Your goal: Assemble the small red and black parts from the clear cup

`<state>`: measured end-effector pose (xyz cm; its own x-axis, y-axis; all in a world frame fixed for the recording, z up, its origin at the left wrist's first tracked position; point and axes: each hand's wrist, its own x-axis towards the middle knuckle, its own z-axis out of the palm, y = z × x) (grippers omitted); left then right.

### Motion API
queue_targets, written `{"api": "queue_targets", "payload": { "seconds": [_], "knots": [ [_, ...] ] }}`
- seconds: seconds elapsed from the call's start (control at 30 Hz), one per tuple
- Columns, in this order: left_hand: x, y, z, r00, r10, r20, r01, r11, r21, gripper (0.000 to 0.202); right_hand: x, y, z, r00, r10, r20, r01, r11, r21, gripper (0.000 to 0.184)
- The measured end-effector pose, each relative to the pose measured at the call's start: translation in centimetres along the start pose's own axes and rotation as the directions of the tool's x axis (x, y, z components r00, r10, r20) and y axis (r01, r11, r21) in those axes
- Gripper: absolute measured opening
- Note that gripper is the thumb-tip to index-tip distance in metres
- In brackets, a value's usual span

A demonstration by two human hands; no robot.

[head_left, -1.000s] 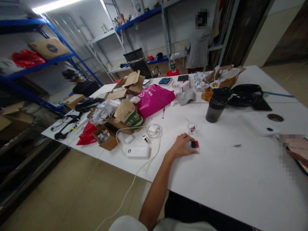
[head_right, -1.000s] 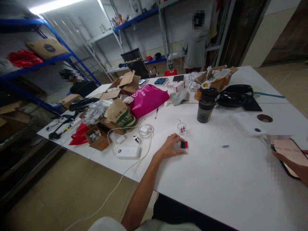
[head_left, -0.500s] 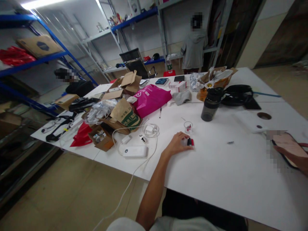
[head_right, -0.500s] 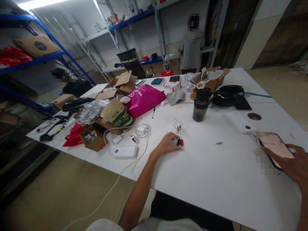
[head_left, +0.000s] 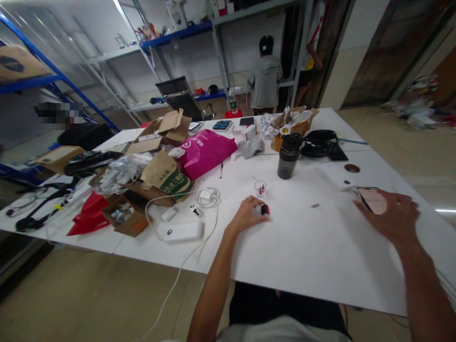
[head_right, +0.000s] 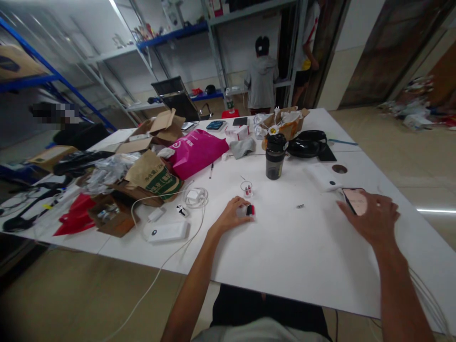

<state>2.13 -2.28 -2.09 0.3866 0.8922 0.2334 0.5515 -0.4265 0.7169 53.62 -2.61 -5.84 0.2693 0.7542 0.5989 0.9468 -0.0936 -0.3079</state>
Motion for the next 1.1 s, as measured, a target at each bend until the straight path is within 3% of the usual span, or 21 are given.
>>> {"api": "queue_targets", "payload": {
  "seconds": [0.07,0.13,0.23,0.33,0.47,0.6,0.7,0.77,0.8,0.9,0.97,1.03,1.1],
  "knots": [
    [0.0,0.0,-0.1,1.0,0.004,0.006,-0.004,1.0,-0.014,0.06,0.2,-3.0,-0.3,0.988,-0.124,0.087,0.103,0.971,0.214,0.075],
    [0.0,-0.1,-0.2,1.0,0.016,0.014,-0.015,1.0,-0.024,0.06,0.2,-5.7,-0.3,0.939,-0.281,0.197,0.193,0.907,0.375,0.063],
    [0.0,-0.2,-0.4,1.0,0.019,0.022,-0.019,1.0,-0.02,0.06,-0.3,-8.5,0.2,0.879,-0.375,0.295,0.204,0.854,0.478,0.052],
    [-0.1,0.0,-0.6,1.0,0.004,0.012,-0.004,1.0,0.001,0.06,-0.7,-9.9,1.3,0.86,-0.405,0.31,0.213,0.837,0.504,0.047],
    [0.1,0.7,-1.0,0.996,-0.025,-0.081,0.02,0.998,-0.055,0.061,-0.6,-10.3,2.4,0.834,-0.454,0.315,0.249,0.817,0.52,0.041],
    [0.4,1.4,-1.5,0.985,-0.13,-0.11,0.085,0.935,-0.343,0.065,0.1,-11.4,1.6,0.848,-0.434,0.303,0.195,0.788,0.583,0.044],
    [0.7,1.6,-1.5,0.981,-0.175,-0.085,0.093,0.805,-0.586,0.067,0.4,-13.7,0.0,0.899,-0.309,0.311,0.001,0.71,0.704,0.039],
    [0.8,1.7,-1.4,0.971,-0.217,-0.099,0.092,0.721,-0.687,0.064,0.5,-15.7,-0.8,0.915,-0.166,0.368,-0.2,0.605,0.77,0.036],
    [0.8,1.7,-1.4,0.963,-0.245,-0.112,0.092,0.691,-0.716,0.062,0.6,-16.8,-1.0,0.911,-0.087,0.402,-0.308,0.504,0.807,0.035],
    [0.9,1.3,-1.3,0.94,-0.3,-0.161,0.077,0.648,-0.757,0.054,0.6,-19.8,-1.0,0.837,-0.019,0.547,-0.546,0.057,0.836,0.032],
    [0.9,0.9,-1.3,0.93,-0.312,-0.195,0.052,0.637,-0.769,0.051,0.6,-21.2,-0.6,0.764,-0.04,0.644,-0.642,-0.154,0.751,0.03],
    [1.0,0.5,-1.3,0.922,-0.32,-0.216,0.035,0.626,-0.779,0.05,0.5,-22.2,-0.2,0.71,-0.057,0.702,-0.689,-0.261,0.676,0.03],
    [1.0,0.3,-1.3,0.917,-0.335,-0.218,0.04,0.619,-0.784,0.051,0.2,-22.7,0.3,0.686,-0.065,0.725,-0.709,-0.284,0.646,0.031]
  ]
}}
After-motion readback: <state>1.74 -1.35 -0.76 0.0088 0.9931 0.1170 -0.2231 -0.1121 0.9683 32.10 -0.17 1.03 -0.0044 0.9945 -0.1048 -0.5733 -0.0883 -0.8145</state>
